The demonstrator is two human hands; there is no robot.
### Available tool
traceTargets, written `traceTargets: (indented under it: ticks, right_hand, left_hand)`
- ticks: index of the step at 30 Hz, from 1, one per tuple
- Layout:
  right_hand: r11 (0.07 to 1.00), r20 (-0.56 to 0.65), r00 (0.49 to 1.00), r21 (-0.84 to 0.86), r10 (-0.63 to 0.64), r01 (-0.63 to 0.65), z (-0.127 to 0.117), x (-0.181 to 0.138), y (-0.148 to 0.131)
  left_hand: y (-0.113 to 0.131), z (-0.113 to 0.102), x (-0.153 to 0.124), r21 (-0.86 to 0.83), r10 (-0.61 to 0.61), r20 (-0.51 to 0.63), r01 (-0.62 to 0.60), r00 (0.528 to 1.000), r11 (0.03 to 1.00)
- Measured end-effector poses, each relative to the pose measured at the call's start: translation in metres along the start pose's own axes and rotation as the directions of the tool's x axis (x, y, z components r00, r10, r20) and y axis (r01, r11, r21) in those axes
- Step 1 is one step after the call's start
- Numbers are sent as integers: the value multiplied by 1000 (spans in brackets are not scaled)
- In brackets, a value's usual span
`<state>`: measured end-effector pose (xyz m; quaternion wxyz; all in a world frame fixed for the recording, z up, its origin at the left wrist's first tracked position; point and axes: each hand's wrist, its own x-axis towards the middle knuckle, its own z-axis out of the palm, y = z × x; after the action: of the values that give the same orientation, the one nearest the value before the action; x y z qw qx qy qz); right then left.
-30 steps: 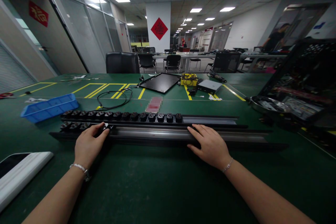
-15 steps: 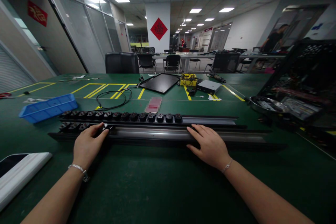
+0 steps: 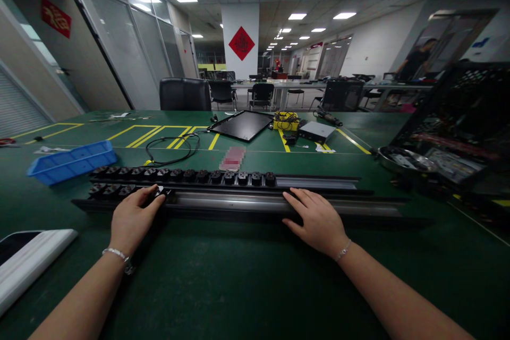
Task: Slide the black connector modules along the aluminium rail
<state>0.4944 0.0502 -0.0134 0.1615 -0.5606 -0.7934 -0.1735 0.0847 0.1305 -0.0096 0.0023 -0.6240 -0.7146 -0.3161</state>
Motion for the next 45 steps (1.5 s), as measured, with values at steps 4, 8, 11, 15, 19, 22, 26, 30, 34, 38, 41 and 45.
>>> traceTargets:
  ticks: [4, 8, 11, 15, 19, 22, 26, 30, 34, 38, 41, 45]
  right_hand:
    - [1000, 5, 1000, -6, 7, -7, 0, 0, 0]
    - [1000, 7, 1000, -6, 4, -4, 1, 0, 0]
    - [1000, 6, 1000, -5, 5, -5, 0, 0, 0]
    - [1000, 5, 1000, -2, 7, -7, -1, 0, -1]
    - [1000, 3, 1000, 1, 8, -8, -1, 0, -1]
    - [1000, -5, 1000, 2, 5, -5, 0, 0, 0]
    - [1000, -4, 1000, 3, 6, -6, -1, 0, 0]
    - [1000, -9, 1000, 8, 5, -5, -1, 0, -1]
    - [1000, 5, 1000, 15, 8, -9, -2, 1, -1]
    - [1000, 10, 1000, 17, 13, -13, -2, 1, -1]
    - [1000, 1, 1000, 18, 7, -7, -1, 0, -1]
    - [1000, -14, 1000, 19, 0, 0, 0, 1, 0]
  left_hand:
    - [-4, 3, 1, 35, 38, -8, -38, 999, 999]
    - [-6, 7, 3, 106, 83, -44, -78, 996, 991]
    - [-7, 9, 3, 177, 126, -44, -116, 991, 977]
    - [-6, 10, 2, 191, 145, -8, -140, 989, 971]
    - [-6, 9, 1, 204, 147, 6, -145, 989, 968]
    - [-6, 9, 1, 214, 144, 3, -142, 990, 967]
    - [-7, 10, 2, 218, 154, 1, -150, 988, 964]
    - [-8, 10, 3, 217, 168, -2, -163, 986, 962]
    - [-6, 9, 3, 218, 173, -17, -166, 985, 962]
    - [-6, 8, 3, 219, 169, -13, -163, 985, 962]
    - [-6, 8, 3, 228, 158, -14, -151, 987, 962]
    - [-7, 11, 3, 251, 171, -28, -158, 985, 955]
